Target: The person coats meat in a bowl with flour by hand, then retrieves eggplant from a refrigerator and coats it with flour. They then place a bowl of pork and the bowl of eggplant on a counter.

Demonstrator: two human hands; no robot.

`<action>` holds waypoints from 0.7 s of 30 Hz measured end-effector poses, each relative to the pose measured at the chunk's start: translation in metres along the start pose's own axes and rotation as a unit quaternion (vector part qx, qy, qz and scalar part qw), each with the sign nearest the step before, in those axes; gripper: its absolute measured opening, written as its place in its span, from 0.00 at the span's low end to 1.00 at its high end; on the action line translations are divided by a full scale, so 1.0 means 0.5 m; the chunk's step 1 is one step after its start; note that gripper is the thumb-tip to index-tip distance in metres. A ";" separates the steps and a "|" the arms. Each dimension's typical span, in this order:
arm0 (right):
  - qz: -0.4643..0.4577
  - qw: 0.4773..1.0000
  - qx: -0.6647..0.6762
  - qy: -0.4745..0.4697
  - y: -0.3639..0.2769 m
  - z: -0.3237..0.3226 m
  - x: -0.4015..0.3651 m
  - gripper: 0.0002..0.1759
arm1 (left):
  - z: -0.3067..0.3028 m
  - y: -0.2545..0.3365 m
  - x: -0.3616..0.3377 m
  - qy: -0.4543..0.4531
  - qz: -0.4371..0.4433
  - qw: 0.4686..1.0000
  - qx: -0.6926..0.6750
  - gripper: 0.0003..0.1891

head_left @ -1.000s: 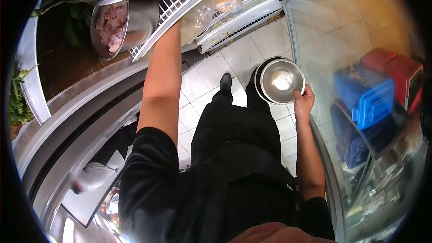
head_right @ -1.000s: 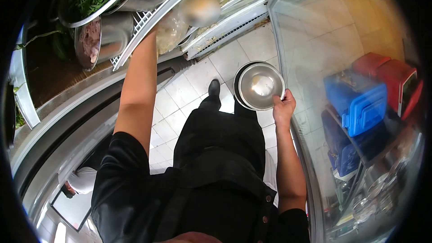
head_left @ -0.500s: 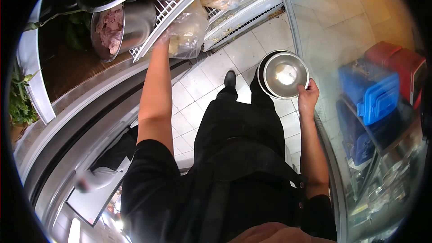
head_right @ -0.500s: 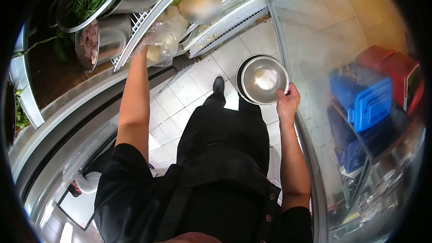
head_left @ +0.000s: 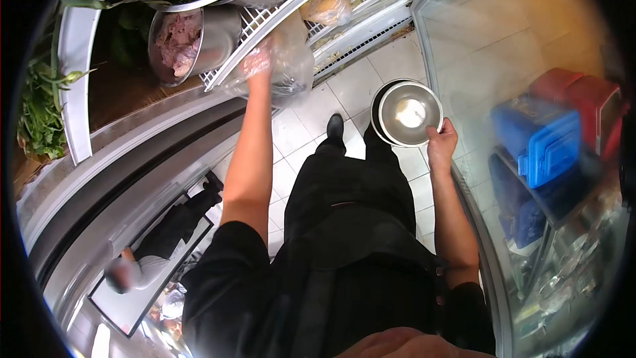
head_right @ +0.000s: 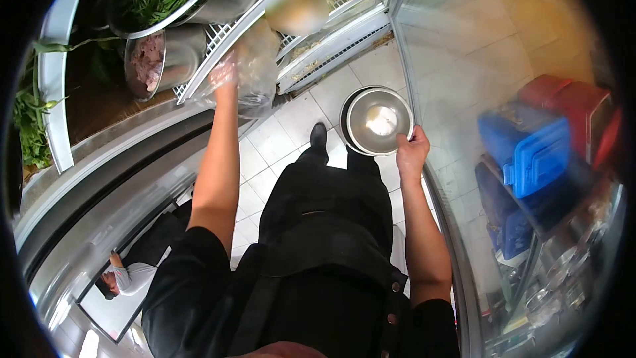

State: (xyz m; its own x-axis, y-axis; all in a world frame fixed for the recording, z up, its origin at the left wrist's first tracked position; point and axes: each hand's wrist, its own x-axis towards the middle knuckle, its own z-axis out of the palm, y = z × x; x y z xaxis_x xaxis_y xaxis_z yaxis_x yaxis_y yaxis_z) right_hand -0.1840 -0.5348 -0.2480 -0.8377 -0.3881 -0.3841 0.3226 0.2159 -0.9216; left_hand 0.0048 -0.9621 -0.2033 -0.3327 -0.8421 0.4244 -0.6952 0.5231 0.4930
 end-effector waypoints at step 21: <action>-0.626 0.680 -0.342 0.173 -0.350 0.142 0.042 0.15 | -0.490 0.088 -0.168 -0.350 -0.453 0.725 -0.383 0.23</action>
State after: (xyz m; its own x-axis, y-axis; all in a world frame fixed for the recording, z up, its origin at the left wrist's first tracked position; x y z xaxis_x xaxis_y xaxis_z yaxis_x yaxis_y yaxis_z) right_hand -0.2269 -0.6444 -0.0986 -0.3597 -0.4419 0.8218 -0.9185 0.3228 -0.2284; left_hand 0.1582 -0.8364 -0.0311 -0.3892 -0.6055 -0.6942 -0.3618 -0.5926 0.7197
